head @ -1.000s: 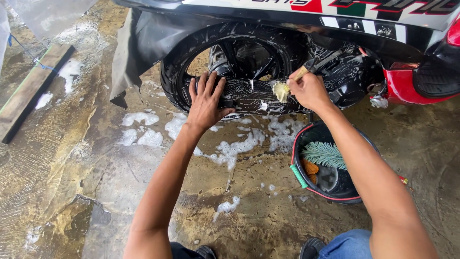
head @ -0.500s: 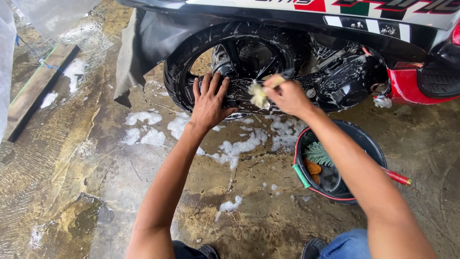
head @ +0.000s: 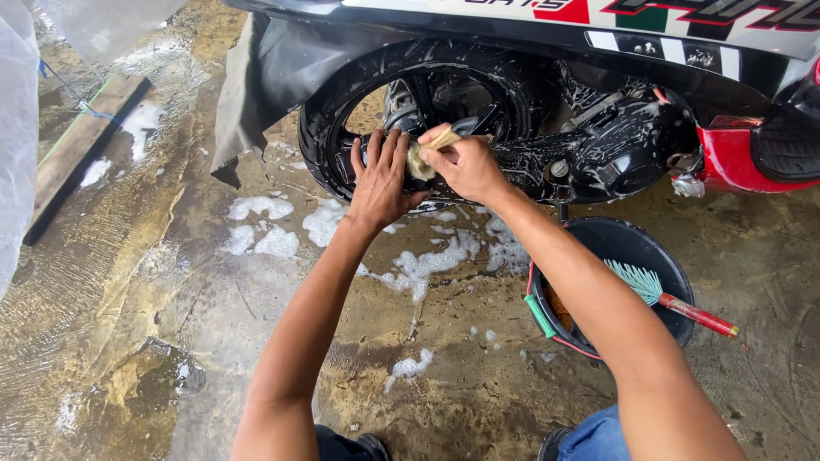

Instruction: The person scrubs the rear wheel and chain of a red and white motorcycle using a sponge and soapy water. They then clean the floorboard and front wheel area using a brush and sponge, dipping the tools into a bucket of water as needed.

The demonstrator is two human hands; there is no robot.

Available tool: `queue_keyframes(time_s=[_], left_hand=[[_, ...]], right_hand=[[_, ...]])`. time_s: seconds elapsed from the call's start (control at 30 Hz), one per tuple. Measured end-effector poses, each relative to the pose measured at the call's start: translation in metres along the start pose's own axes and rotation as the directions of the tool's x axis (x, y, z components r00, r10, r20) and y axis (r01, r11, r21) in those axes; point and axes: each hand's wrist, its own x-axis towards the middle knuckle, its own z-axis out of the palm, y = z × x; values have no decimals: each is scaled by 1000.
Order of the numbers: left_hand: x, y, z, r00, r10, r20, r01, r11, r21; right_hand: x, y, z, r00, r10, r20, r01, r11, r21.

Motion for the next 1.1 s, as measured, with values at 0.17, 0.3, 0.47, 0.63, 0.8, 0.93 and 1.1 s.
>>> queue_keyframes(time_s=[0.17,0.3,0.47,0.63,0.8,0.93,1.1], left_hand=[[-3,1,-3,1000,11,-13,-12,998,-54],[-2,2,-9,1000,-2,-30,-1,995,-104],[-2,-1,-5,999,-6,-49,-1,989,-146],[-5,-5,1,993,-36,-110,3,957,-291],[-7,-2,-1,987,-34,-158,-15,955,-297],[-6,-2,-2,988,-41,-148,-3,959,-282],[-5,-3,-3,993,-50,-107,25,976,-218]], right_hand=[[-20,12,-43,990,133,40,-130,989,-74],[-27,5,-58,978,209,25,-204,970,-133],[-2,-6,0,993,111,34,-110,994,-29],[5,19,11,988,149,-37,-140,972,189],[-8,-5,-47,963,269,28,-258,944,-205],[0,5,-23,978,207,26,-201,970,-139],[4,1,5,997,74,-11,-74,997,-36]])
